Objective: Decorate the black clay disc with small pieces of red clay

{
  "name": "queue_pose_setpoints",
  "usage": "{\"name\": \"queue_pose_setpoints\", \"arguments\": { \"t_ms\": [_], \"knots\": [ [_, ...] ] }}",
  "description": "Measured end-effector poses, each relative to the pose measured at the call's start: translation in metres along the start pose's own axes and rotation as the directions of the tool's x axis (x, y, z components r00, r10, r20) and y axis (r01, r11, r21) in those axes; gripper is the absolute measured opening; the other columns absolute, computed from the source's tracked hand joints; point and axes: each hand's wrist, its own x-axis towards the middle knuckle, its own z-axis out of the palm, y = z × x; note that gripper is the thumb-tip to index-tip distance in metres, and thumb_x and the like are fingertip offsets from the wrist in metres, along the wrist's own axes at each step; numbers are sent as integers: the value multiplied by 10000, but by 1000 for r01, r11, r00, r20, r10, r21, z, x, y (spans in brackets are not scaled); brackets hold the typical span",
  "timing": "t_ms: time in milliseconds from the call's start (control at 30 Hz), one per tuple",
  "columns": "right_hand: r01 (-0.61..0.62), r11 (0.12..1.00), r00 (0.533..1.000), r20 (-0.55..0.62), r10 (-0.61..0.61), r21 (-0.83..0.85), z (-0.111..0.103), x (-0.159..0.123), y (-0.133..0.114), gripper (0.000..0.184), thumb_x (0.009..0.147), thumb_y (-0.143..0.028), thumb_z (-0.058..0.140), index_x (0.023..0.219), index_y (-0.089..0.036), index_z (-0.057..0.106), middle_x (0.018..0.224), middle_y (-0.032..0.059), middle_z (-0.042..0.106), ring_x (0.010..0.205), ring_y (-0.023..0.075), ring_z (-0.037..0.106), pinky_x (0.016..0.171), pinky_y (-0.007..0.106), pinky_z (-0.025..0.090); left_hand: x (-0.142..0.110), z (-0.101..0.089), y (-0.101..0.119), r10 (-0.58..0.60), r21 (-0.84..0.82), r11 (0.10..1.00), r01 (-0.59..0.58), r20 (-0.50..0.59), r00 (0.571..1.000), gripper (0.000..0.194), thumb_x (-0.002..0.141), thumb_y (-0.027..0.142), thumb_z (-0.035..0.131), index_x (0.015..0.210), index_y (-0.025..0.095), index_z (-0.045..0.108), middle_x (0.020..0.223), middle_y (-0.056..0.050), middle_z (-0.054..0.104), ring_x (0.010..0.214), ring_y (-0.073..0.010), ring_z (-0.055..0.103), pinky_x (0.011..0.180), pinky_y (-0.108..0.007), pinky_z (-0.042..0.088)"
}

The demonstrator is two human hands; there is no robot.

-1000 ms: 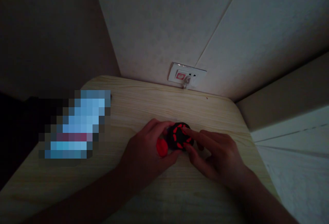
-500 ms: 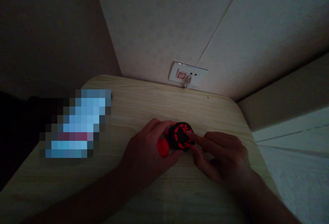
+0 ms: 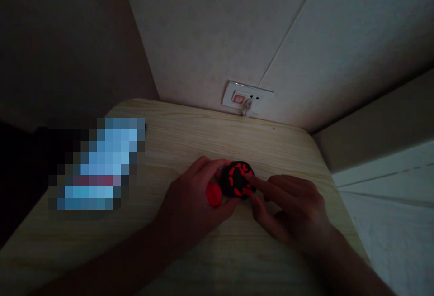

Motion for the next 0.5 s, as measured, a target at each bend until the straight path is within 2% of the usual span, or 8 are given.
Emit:
{"name": "queue_pose_setpoints", "arguments": {
  "t_ms": [300, 500],
  "knots": [
    [19, 1000, 1000, 11, -19, 5, -1, -1, -1, 95, 894, -154, 657, 956, -122, 721, 597, 3, 623, 472, 121, 528, 469, 282, 387, 0, -1, -1, 16, -9, 1000, -16, 9, 1000, 525, 740, 212, 802, 1243, 221, 649, 1114, -33, 672, 987, -227, 683, 888, -383, 553],
    [9, 1000, 998, -58, -8, 19, 0, -1, -1, 224, 895, -171, 656, 1100, -98, 705, 606, -4, 634, 484, 127, 561, 483, 272, 423, 0, 0, 0, 13, -15, 1000, -13, -5, 1000, 521, 732, 237, 815, 1230, 217, 661, 1100, -38, 670, 962, -232, 682, 870, -393, 554]
  ]
}}
